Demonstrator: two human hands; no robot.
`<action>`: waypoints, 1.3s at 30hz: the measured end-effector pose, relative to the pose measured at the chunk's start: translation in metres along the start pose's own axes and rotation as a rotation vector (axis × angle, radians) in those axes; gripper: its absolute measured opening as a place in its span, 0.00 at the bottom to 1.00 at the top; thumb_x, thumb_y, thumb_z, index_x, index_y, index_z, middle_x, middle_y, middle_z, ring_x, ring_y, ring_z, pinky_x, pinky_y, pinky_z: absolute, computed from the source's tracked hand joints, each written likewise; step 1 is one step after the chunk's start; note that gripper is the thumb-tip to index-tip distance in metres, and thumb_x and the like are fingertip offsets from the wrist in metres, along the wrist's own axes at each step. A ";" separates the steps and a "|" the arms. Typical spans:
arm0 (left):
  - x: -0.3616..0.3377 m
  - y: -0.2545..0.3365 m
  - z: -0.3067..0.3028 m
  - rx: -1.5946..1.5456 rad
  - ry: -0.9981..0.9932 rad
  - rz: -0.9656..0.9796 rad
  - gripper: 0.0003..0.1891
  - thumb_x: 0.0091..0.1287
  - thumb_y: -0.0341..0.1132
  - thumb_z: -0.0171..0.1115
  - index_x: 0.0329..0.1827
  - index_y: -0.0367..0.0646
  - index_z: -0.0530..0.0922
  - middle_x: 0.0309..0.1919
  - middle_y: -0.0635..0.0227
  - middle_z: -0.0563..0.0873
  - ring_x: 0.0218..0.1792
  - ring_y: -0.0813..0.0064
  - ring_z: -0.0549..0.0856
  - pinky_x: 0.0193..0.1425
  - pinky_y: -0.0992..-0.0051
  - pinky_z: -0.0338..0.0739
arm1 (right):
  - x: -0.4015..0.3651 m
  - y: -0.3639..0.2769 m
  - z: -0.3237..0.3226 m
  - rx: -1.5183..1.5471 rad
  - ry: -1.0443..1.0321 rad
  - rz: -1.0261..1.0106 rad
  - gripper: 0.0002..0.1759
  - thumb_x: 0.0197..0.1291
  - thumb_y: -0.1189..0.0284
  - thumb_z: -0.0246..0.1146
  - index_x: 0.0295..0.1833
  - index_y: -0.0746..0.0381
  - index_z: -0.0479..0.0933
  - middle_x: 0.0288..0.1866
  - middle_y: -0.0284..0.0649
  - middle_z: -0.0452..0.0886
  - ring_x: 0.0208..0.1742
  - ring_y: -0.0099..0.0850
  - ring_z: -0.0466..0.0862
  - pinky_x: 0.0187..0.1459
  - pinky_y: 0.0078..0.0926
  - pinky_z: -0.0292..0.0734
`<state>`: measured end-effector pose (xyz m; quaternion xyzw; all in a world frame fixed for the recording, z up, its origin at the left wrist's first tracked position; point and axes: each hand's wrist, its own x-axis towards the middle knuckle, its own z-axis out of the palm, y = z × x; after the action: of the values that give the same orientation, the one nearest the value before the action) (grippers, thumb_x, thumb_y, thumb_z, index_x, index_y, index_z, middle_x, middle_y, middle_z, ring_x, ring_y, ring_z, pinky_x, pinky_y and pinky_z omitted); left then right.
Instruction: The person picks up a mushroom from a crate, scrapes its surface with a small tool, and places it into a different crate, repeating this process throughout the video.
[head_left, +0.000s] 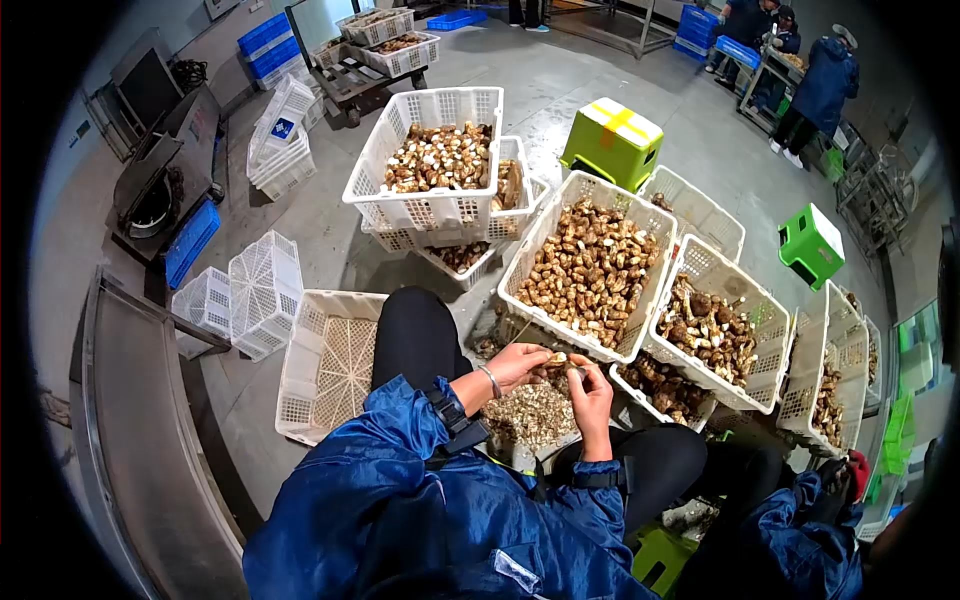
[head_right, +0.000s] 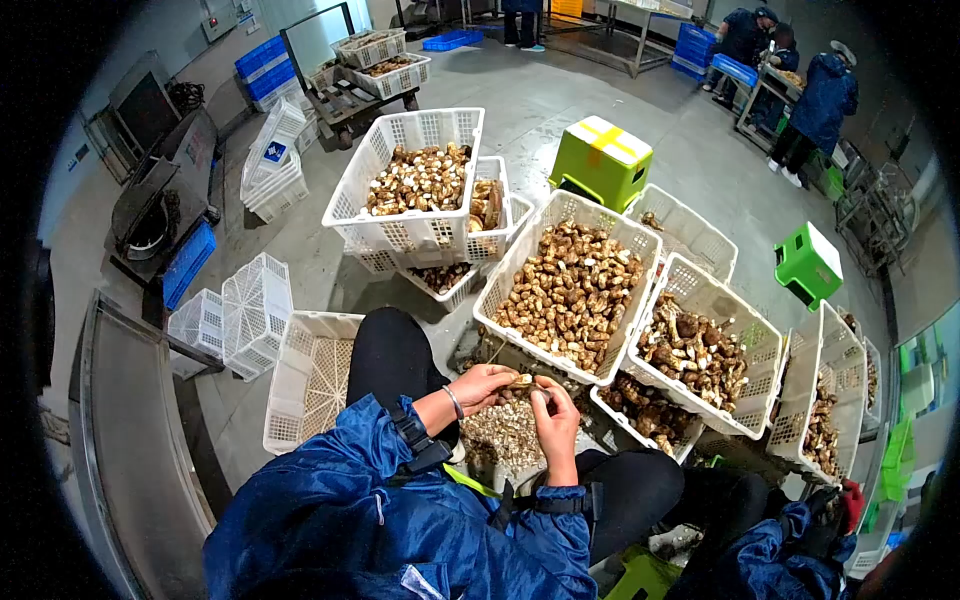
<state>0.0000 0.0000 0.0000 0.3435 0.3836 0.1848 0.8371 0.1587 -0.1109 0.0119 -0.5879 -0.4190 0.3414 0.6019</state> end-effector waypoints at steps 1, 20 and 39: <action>0.000 0.000 0.001 -0.007 0.005 0.005 0.12 0.74 0.37 0.63 0.54 0.39 0.79 0.42 0.68 0.87 0.34 0.80 0.85 0.38 0.79 0.83 | 0.000 -0.005 0.001 -0.064 -0.001 -0.059 0.06 0.66 0.76 0.66 0.46 0.66 0.82 0.50 0.39 0.86 0.41 0.22 0.81 0.43 0.19 0.77; -0.004 0.002 0.000 -0.149 -0.053 -0.162 0.11 0.77 0.38 0.57 0.50 0.40 0.82 0.36 0.69 0.87 0.28 0.83 0.84 0.31 0.83 0.81 | -0.002 -0.014 0.006 -0.152 0.070 0.014 0.04 0.65 0.77 0.65 0.42 0.67 0.82 0.38 0.31 0.83 0.35 0.15 0.74 0.35 0.16 0.70; 0.016 -0.007 -0.022 -0.513 -0.186 -0.494 0.13 0.76 0.44 0.58 0.45 0.41 0.80 0.31 0.69 0.80 0.20 0.90 0.70 0.20 0.93 0.69 | 0.003 -0.014 0.003 -0.107 -0.061 -0.084 0.06 0.63 0.77 0.68 0.43 0.68 0.83 0.41 0.33 0.84 0.35 0.16 0.75 0.36 0.18 0.72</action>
<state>-0.0059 0.0138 -0.0238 0.0348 0.3182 0.0351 0.9467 0.1563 -0.1077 0.0260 -0.5906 -0.4790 0.3105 0.5704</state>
